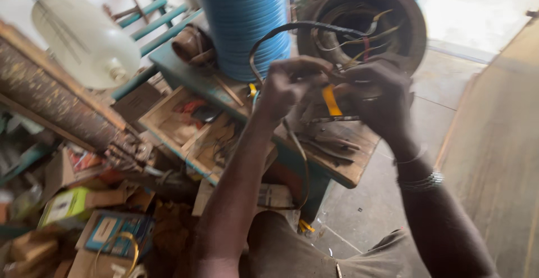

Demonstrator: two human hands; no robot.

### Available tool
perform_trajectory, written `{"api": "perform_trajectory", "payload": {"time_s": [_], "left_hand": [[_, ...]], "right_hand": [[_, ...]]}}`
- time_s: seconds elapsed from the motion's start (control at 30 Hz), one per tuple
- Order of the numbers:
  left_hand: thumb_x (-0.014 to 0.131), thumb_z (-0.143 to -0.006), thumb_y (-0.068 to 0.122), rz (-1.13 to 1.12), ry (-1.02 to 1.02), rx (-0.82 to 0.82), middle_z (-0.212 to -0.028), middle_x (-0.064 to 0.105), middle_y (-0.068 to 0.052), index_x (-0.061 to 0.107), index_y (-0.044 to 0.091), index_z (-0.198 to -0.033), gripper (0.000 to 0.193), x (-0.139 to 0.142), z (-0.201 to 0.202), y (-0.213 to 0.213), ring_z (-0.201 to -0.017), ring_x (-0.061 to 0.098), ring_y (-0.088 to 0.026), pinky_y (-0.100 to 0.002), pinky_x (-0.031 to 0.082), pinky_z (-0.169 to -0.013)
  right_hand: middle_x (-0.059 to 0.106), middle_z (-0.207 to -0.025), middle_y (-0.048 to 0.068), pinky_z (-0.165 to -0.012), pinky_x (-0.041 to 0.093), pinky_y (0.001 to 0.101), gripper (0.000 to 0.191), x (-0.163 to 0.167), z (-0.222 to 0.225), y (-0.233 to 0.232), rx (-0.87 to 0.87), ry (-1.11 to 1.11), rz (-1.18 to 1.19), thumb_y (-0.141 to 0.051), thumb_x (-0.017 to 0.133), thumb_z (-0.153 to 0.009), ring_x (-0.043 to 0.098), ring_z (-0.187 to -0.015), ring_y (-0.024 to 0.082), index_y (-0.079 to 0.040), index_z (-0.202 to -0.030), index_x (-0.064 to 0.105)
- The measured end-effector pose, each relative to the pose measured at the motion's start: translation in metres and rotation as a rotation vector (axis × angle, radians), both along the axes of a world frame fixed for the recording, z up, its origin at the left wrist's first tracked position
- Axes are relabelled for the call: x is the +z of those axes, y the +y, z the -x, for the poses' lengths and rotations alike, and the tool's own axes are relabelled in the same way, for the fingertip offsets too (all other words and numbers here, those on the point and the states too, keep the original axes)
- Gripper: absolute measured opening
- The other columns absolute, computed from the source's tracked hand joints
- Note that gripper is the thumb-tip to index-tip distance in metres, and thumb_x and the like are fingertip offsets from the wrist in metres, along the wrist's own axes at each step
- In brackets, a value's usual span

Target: The person works on the exposed wire windings inside an electric motor housing on a workbench. They use a small yellow utility blade to cut and trim wire insulation, pull and reposition the wires by hand, and press the leads into place within the motor's coil slots.

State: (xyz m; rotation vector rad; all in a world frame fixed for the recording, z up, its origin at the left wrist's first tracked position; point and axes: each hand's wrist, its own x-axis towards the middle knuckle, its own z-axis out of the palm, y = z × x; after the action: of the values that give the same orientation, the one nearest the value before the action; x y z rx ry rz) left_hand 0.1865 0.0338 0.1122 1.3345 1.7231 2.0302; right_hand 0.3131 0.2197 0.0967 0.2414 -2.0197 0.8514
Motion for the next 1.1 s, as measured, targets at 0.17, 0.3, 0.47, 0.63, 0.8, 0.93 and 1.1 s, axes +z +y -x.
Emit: {"api": "perform_trajectory", "payload": {"time_s": [0.17,0.3,0.47,0.63,0.8,0.93,1.1], "left_hand": [[0.068,-0.093,-0.001,-0.045,-0.189,0.323,-0.090,0.075,-0.011,0.074,-0.002,-0.102,0.011,-0.058,0.019,-0.093,-0.076,0.066,-0.017,-0.031,0.054,-0.070],[0.068,-0.092,0.002,0.058,-0.429,0.519,-0.088,0.076,-0.008,0.073,0.001,-0.101,0.010,-0.128,0.049,-0.127,-0.079,0.074,-0.017,-0.032,0.064,-0.076],[0.071,-0.090,0.000,0.197,-0.363,0.730,-0.091,0.077,-0.007,0.076,0.000,-0.104,0.015,-0.179,0.086,-0.088,-0.081,0.073,-0.014,-0.028,0.058,-0.076],[0.075,-0.086,0.008,0.178,-0.294,0.930,-0.094,0.076,-0.009,0.075,0.003,-0.109,0.024,-0.178,0.111,-0.027,-0.082,0.070,-0.015,-0.029,0.056,-0.075],[0.070,-0.084,0.010,0.106,-0.049,1.129,-0.116,0.066,-0.011,0.068,0.003,-0.121,0.037,-0.180,0.094,-0.001,-0.087,0.071,-0.017,-0.029,0.058,-0.075],[0.067,-0.099,0.012,-0.026,0.202,1.236,-0.109,0.061,-0.012,0.065,0.002,-0.119,0.022,-0.190,0.017,0.008,-0.089,0.063,-0.020,-0.029,0.052,-0.070],[0.069,-0.096,0.016,0.197,0.415,0.619,-0.097,0.071,-0.007,0.070,0.009,-0.101,0.009,-0.205,-0.069,0.037,-0.086,0.072,-0.018,-0.033,0.059,-0.076]], "right_hand": [[0.068,-0.113,0.010,-0.098,0.049,0.0398,0.012,0.001,0.021,0.039,-0.267,0.146,-0.234,-0.010,0.074,-0.103,0.062,-0.109,0.024,-0.008,-0.113,0.069],[0.062,-0.126,0.011,-0.114,0.037,0.0508,0.025,-0.017,0.044,0.051,-0.485,0.110,-0.419,-0.013,0.069,-0.101,0.047,-0.134,0.031,-0.011,-0.126,0.066],[0.058,-0.129,0.009,-0.118,0.034,0.0448,0.024,-0.026,0.046,0.055,-0.395,0.054,-0.342,-0.019,0.059,-0.099,0.043,-0.135,0.031,-0.013,-0.121,0.063],[0.061,-0.127,0.010,-0.107,0.032,0.0542,0.020,-0.015,0.043,0.050,-0.456,0.094,-0.401,-0.027,0.066,-0.102,0.049,-0.129,0.034,-0.012,-0.115,0.069],[0.058,-0.126,0.005,-0.101,0.035,0.0502,0.036,-0.004,0.039,0.045,-0.296,-0.086,-0.063,-0.047,0.063,-0.102,0.050,-0.122,0.027,-0.015,-0.118,0.067],[0.057,-0.127,0.006,-0.111,0.032,0.0524,0.027,-0.004,0.036,0.051,-0.450,0.070,-0.390,-0.038,0.068,-0.108,0.042,-0.135,0.034,-0.014,-0.121,0.067],[0.057,-0.130,0.005,-0.106,0.036,0.0530,0.028,-0.016,0.038,0.058,-0.479,0.060,-0.394,-0.038,0.072,-0.103,0.043,-0.130,0.033,-0.015,-0.119,0.067]]}}
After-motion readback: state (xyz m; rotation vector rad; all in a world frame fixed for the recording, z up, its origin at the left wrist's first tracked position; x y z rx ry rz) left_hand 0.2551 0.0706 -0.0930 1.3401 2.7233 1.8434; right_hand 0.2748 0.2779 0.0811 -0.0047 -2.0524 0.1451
